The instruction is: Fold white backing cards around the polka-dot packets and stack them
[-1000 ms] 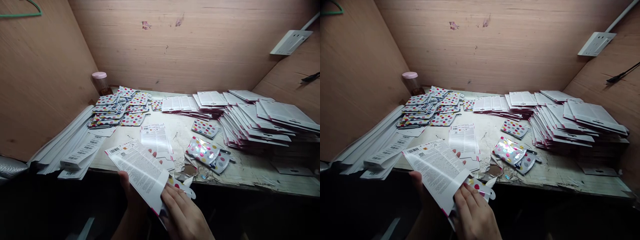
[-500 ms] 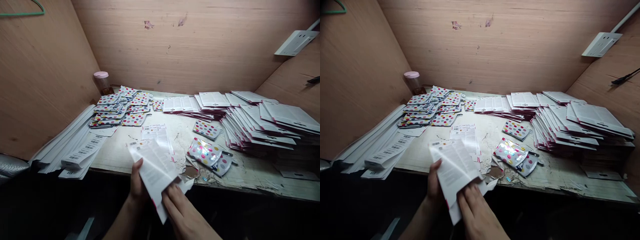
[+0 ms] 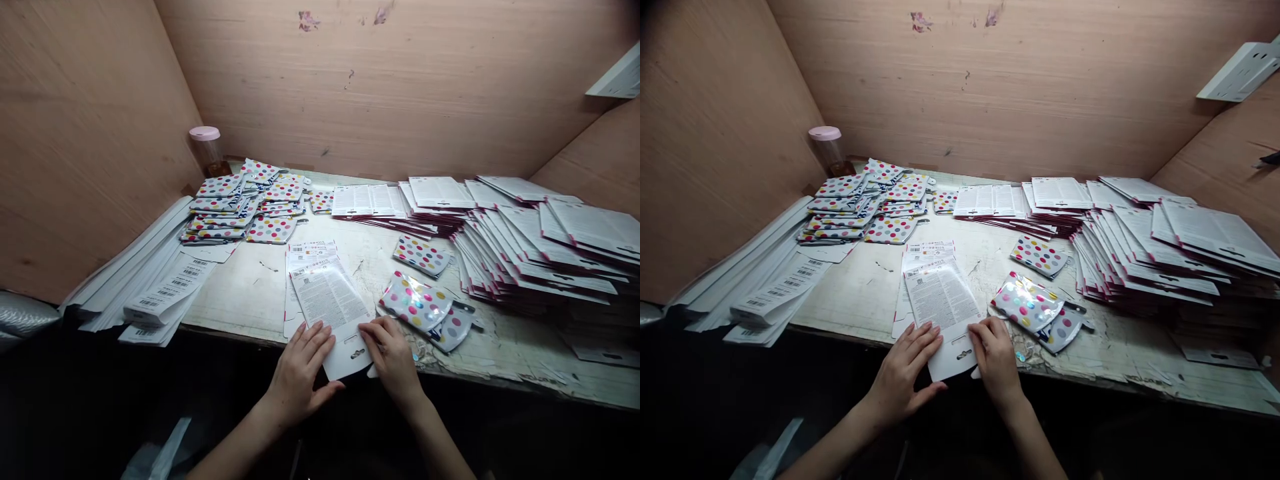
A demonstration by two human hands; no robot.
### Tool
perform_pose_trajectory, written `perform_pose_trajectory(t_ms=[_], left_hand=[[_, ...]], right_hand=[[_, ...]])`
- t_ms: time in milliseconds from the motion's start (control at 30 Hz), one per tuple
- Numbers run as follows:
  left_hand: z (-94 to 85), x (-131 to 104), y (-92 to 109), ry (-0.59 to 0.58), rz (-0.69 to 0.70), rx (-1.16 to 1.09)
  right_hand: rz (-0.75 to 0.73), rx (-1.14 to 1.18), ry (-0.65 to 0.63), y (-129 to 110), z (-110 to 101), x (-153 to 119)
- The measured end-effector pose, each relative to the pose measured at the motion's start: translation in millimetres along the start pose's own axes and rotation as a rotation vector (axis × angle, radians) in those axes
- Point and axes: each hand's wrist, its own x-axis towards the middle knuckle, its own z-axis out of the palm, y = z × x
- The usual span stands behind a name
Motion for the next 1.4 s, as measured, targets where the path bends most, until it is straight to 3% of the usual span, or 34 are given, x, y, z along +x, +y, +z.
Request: perform_pose_trajectory(t_ms=[300,500,600,700,800,867,900,933,1000,1067,1200,1300,1400], left_hand=[[13.8,-3.6,-1.6,0.044,-0.022,0.041],[12.3,-3.5,-1.9,0.054,-0.015,0.017],[10.1,-2.7,-2.3,0.052,-0.014,-0.001],[8.2,-3.2,-4.5,0.066,-0.007,-0.028],[5.8,-4.7,-9.2,0.093,0.052,-0.061],[3.9,-5.6,-12.0,0.109,0.106,-0.099],[3.1,-5.8,-12.6,0.115,0.125,-0.112],[2.5,-5.8,-12.6,0.123,0.134,-0.119],[2.6,-4.7,-10.3,0.157,0.106,-0.123],[4.4,-2.2,-6.2,0.227,-0.001,-0.135],[8.2,2.8,-4.0,0.346,-0.232,-0.111],[6.0,-0.5,-14.1,0.221,-0.124,-0.011],[-1.4,-8.4,-25.5,0.039,0.089,0.047]], right_hand=[[0.007,-0.012,-0.084,2.3,-4.9,12.4],[-0.065,-0.217,-0.105,6.6,5.0,16.9],[-0.091,-0.273,-0.091,3.7,9.4,8.4],[-0.187,-0.300,-0.110,-12.4,0.2,-14.8],[-0.313,-0.204,-0.353,-35.3,-26.9,-38.5],[-0.277,-0.021,-0.594,-45.3,-47.2,-43.2],[-0.226,0.061,-0.643,-46.9,-54.5,-41.3],[-0.177,0.107,-0.632,-46.0,-58.5,-37.1],[-0.141,0.102,-0.479,-37.9,-55.0,-24.9],[-0.162,0.065,-0.317,-26.1,-39.3,-12.2],[-0.078,0.021,-0.136,-12.1,-4.5,1.9],[-0.097,-0.182,-0.012,-14.0,2.3,-0.5],[-0.224,-0.377,-0.047,-22.2,-2.0,-9.4]])
